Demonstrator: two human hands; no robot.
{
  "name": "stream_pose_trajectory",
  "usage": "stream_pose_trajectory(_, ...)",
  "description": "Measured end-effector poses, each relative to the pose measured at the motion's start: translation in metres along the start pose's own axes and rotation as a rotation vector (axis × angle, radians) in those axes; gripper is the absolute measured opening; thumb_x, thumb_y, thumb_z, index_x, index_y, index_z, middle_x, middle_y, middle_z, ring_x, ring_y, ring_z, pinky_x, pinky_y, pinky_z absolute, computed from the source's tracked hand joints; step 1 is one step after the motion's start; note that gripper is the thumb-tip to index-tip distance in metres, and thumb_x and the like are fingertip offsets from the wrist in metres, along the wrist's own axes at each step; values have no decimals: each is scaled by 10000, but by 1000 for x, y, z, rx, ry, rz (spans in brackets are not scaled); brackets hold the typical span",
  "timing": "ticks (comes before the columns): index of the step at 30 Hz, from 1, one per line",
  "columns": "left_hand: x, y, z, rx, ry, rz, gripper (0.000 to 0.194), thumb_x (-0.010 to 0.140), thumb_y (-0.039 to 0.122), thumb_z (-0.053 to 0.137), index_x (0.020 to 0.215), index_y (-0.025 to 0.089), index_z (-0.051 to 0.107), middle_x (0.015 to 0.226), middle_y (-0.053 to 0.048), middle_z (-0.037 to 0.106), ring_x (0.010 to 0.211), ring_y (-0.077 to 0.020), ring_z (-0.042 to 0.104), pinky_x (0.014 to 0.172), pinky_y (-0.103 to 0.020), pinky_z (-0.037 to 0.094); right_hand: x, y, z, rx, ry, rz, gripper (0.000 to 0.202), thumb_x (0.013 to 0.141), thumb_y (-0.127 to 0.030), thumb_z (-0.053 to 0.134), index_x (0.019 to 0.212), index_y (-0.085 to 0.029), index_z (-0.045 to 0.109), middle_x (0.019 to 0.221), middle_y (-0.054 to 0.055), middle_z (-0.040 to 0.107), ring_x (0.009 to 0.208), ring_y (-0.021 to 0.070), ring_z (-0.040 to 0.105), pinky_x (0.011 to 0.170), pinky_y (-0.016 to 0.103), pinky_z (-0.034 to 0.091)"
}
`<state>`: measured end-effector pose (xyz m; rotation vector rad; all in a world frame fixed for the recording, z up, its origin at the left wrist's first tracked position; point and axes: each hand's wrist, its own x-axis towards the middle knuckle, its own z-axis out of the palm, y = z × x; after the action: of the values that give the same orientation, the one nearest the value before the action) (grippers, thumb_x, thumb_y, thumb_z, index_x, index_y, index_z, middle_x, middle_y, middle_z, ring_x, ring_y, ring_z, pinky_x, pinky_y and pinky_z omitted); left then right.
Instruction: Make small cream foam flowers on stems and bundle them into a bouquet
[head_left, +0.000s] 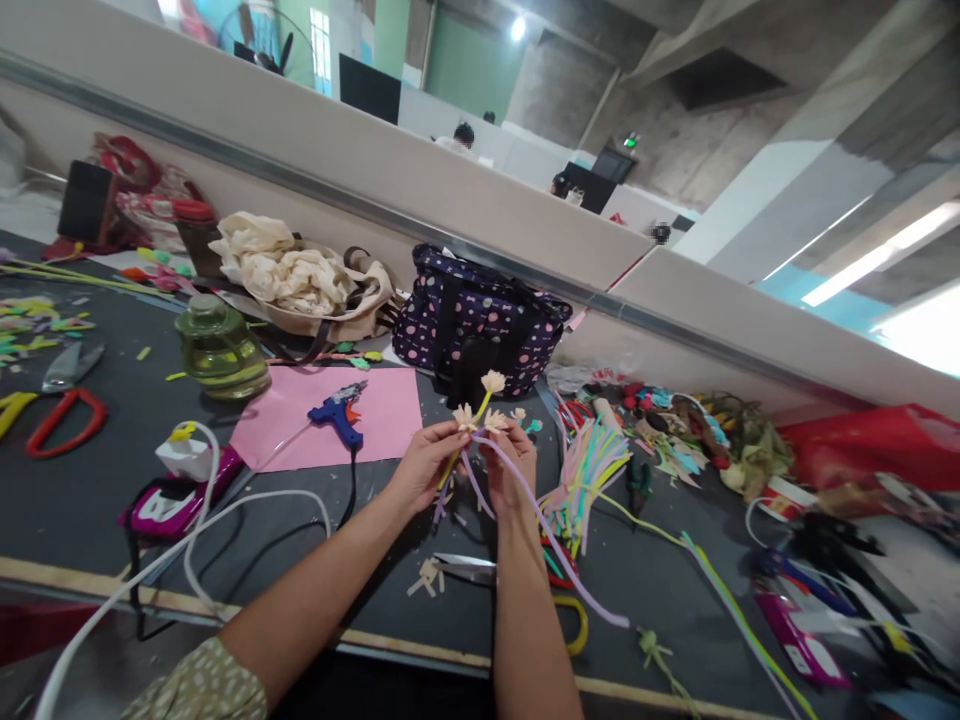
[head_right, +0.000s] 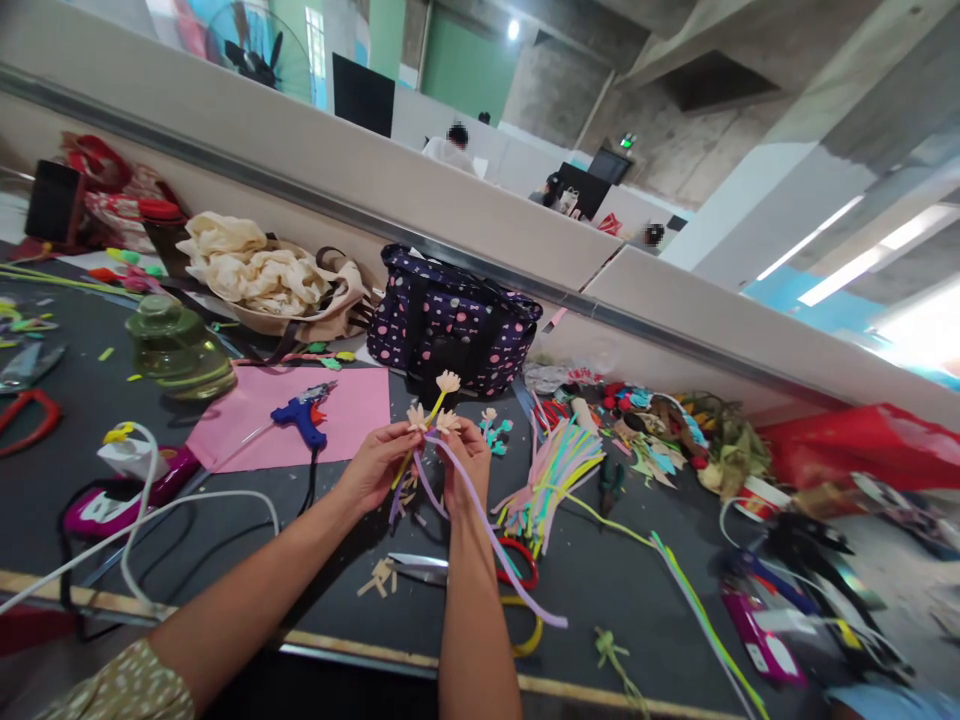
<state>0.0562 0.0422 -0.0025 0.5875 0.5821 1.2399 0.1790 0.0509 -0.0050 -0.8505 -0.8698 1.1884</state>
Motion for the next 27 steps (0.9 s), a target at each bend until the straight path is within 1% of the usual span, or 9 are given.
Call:
stream_pose_trajectory(4, 2, -2, -2, -51, 50, 75, 260, 574, 256, 824, 724, 112, 667, 646, 14, 620, 460, -58, 539, 447, -174, 478, 1, 3, 2, -22, 24, -48, 226, 673, -281, 728, 828, -183, 594, 733, -22, 598, 576, 78, 532, 527, 189, 436)
stream_pose_trajectory(7, 3, -1, -1, -89, 94, 96, 296, 550, 241, 838, 758, 110, 674, 660, 9, 631, 483, -62, 554, 450, -164, 475, 0, 2, 5, -16, 14, -46, 227, 666, -277, 735, 820, -186, 595, 724, -31, 596, 544, 66, 505, 514, 186, 426)
stream_pose_trajectory(13, 3, 1, 2, -119, 90, 92, 289, 551, 234, 839, 735, 107, 657, 639, 13, 634, 481, -61, 558, 449, -157, 470, -4, -2, 8, -16, -132, 10, 462, 669, -247, 748, 1088, -222, 554, 943, 18, 654, 751, 122, 621, 611, 213, 497)
stream_pose_trajectory(16, 3, -1, 1, -108, 70, 68, 293, 553, 239, 838, 738, 104, 655, 648, 8, 643, 458, -53, 548, 436, -153, 455, -6, 1, 11, -35, -183, 78, 407, 678, -264, 745, 1044, -221, 575, 875, 2, 651, 688, 124, 611, 553, 212, 498)
stream_pose_trajectory(19, 3, -5, -1, -97, 62, 29, 310, 552, 232, 839, 771, 99, 665, 655, 3, 649, 438, -47, 536, 419, -153, 443, -7, 3, 13, -58, -180, 65, 342, 675, -283, 750, 970, -217, 591, 827, -6, 636, 652, 120, 595, 529, 212, 501)
stream_pose_trajectory(21, 4, -5, -1, -113, 75, -2, 311, 552, 210, 837, 789, 98, 668, 646, 4, 643, 456, -56, 549, 424, -158, 451, -6, 1, 11, -106, -158, -12, 392, 673, -288, 752, 1016, -228, 573, 862, 1, 624, 702, 128, 605, 589, 233, 527)
stream_pose_trajectory(24, 4, -2, -1, -152, 94, -48, 307, 563, 172, 824, 820, 102, 671, 660, -4, 649, 495, -74, 576, 436, -168, 464, -3, -9, 3, -324, -118, -233, 561, 692, -280, 732, 1203, -258, 502, 1107, 55, 578, 930, 168, 597, 783, 301, 530)
stream_pose_trajectory(25, 4, 0, -1, -158, 92, -60, 306, 569, 164, 820, 830, 103, 673, 665, -7, 651, 500, -76, 580, 439, -169, 466, -2, -13, 1, -445, -120, -318, 559, 707, -273, 716, 1224, -260, 502, 1202, 74, 534, 1019, 186, 569, 852, 331, 507)
stream_pose_trajectory(27, 4, 0, -2, -154, 75, -75, 301, 575, 162, 817, 832, 99, 674, 664, -9, 650, 500, -73, 578, 450, -168, 471, -1, -21, -3, -698, -143, -477, 438, 735, -250, 677, 1161, -255, 574, 1319, 83, 445, 1154, 222, 492, 957, 391, 445)
